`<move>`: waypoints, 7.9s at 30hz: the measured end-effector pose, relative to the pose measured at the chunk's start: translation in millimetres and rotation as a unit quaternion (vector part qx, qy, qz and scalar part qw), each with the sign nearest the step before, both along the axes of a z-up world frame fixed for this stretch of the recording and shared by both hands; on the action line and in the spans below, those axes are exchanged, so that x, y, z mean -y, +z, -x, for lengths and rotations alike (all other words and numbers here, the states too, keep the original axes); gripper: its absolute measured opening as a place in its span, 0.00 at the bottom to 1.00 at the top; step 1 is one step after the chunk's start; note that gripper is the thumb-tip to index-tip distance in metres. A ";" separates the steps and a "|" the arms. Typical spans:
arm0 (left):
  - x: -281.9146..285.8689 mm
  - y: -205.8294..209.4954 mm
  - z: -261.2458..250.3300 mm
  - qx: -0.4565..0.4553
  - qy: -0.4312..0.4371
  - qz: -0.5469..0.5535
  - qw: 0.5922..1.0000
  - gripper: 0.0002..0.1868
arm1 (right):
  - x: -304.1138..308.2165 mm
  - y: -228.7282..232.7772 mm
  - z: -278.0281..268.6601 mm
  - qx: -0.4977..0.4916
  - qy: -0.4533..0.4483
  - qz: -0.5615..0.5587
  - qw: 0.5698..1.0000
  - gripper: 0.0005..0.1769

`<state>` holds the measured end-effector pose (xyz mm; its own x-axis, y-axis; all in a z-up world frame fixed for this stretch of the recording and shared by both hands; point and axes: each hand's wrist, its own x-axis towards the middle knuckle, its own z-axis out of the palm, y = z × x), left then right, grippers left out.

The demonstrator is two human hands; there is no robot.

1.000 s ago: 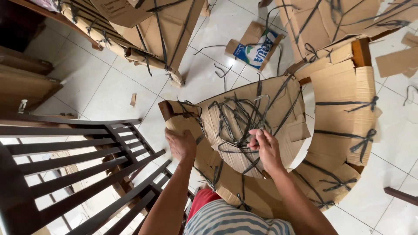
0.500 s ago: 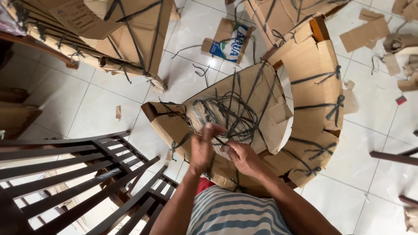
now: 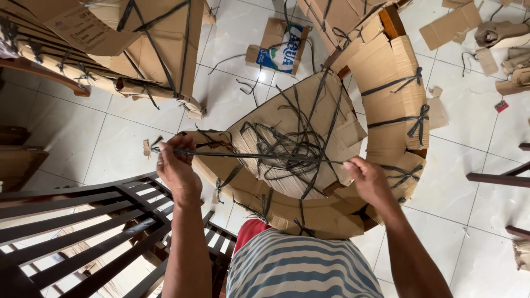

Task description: Wrapping a curved wooden furniture component with protective cardboard and securing it with plastic straps.

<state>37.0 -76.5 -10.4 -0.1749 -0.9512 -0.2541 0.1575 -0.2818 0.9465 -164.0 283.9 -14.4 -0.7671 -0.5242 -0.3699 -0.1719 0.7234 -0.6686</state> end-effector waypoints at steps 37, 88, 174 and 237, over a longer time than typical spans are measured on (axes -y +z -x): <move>-114.4 51.8 39.3 0.082 -0.521 -0.188 0.829 0.22 | 67.0 22.4 -85.0 0.132 0.024 0.154 0.979 0.15; -105.9 -165.5 -95.3 0.256 0.073 -0.165 0.950 0.12 | 135.6 -223.3 -39.5 0.102 0.061 0.022 0.993 0.18; -274.6 -72.9 -66.6 0.212 -0.274 0.017 0.938 0.16 | 37.2 -4.5 -82.4 0.022 0.468 0.058 0.882 0.05; -271.0 -87.5 -64.7 0.369 -0.163 0.135 0.905 0.10 | 65.3 -55.8 -85.5 0.190 0.476 -0.016 0.858 0.13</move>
